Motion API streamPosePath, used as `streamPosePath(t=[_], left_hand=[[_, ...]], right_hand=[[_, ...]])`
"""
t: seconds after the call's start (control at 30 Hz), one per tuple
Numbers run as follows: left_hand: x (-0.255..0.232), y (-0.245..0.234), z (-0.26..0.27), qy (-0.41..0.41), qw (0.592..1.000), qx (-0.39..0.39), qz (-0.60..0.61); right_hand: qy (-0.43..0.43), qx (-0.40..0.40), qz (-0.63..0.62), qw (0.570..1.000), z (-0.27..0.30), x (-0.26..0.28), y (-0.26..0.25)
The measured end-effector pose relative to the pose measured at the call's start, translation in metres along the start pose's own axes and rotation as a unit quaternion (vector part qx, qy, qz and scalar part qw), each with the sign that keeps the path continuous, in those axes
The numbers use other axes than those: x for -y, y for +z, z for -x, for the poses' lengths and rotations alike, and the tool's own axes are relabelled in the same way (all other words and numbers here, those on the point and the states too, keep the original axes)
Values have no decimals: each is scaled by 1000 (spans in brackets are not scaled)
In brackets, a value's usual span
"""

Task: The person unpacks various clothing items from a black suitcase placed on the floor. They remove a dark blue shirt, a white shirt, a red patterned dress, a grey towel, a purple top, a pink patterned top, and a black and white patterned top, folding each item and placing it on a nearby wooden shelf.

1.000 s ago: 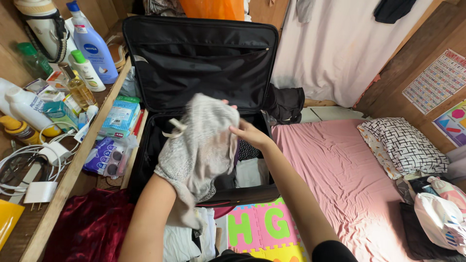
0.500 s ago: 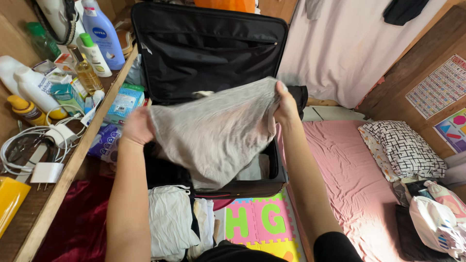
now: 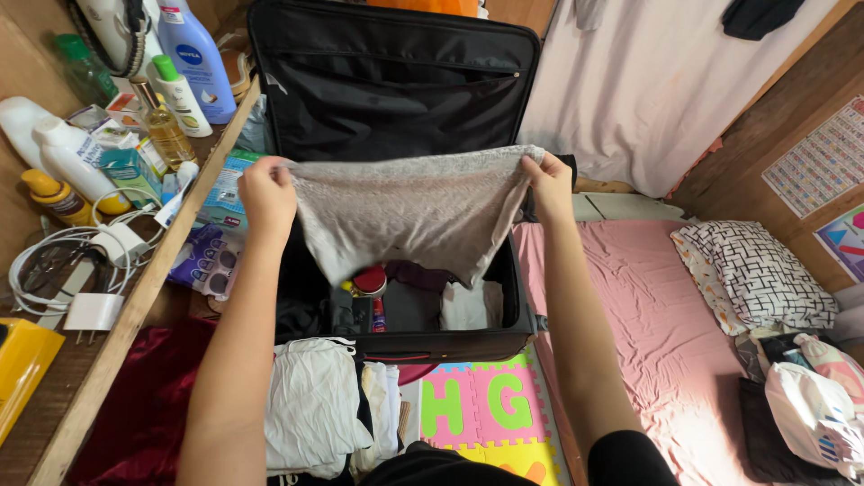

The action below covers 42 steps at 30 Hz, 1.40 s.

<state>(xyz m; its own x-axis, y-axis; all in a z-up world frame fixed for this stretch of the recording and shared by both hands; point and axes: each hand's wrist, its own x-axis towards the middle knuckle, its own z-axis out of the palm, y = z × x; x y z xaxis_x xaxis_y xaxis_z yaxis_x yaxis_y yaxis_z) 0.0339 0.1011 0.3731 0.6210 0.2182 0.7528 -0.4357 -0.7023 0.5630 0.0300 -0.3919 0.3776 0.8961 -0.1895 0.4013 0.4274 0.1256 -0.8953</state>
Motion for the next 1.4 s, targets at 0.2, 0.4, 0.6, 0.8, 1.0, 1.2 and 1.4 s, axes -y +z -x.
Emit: streamPosePath(t=[0.2, 0.4, 0.6, 0.8, 1.0, 1.2, 1.4], left_hand=[[13, 47, 31, -104, 985, -115, 81], [52, 99, 55, -184, 950, -110, 228], [68, 76, 61, -295, 920, -45, 253], [48, 54, 65, -262, 898, -113, 336], [-71, -8, 87, 40, 933, -312, 174], [-191, 16, 34, 261, 921, -154, 244], [-220, 70, 4, 160, 961, -115, 193]], right_hand=[[6, -93, -110, 990, 24, -29, 19], [-28, -89, -88, 992, 46, -40, 51], [-54, -85, 245, 964, 31, -61, 28], [-16, -111, 177, 978, 26, -38, 34], [-352, -348, 180, 850, 87, 14, 45], [-311, -50, -194, 929, 40, 58, 133], [-156, 222, -409, 871, -6, 39, 225]])
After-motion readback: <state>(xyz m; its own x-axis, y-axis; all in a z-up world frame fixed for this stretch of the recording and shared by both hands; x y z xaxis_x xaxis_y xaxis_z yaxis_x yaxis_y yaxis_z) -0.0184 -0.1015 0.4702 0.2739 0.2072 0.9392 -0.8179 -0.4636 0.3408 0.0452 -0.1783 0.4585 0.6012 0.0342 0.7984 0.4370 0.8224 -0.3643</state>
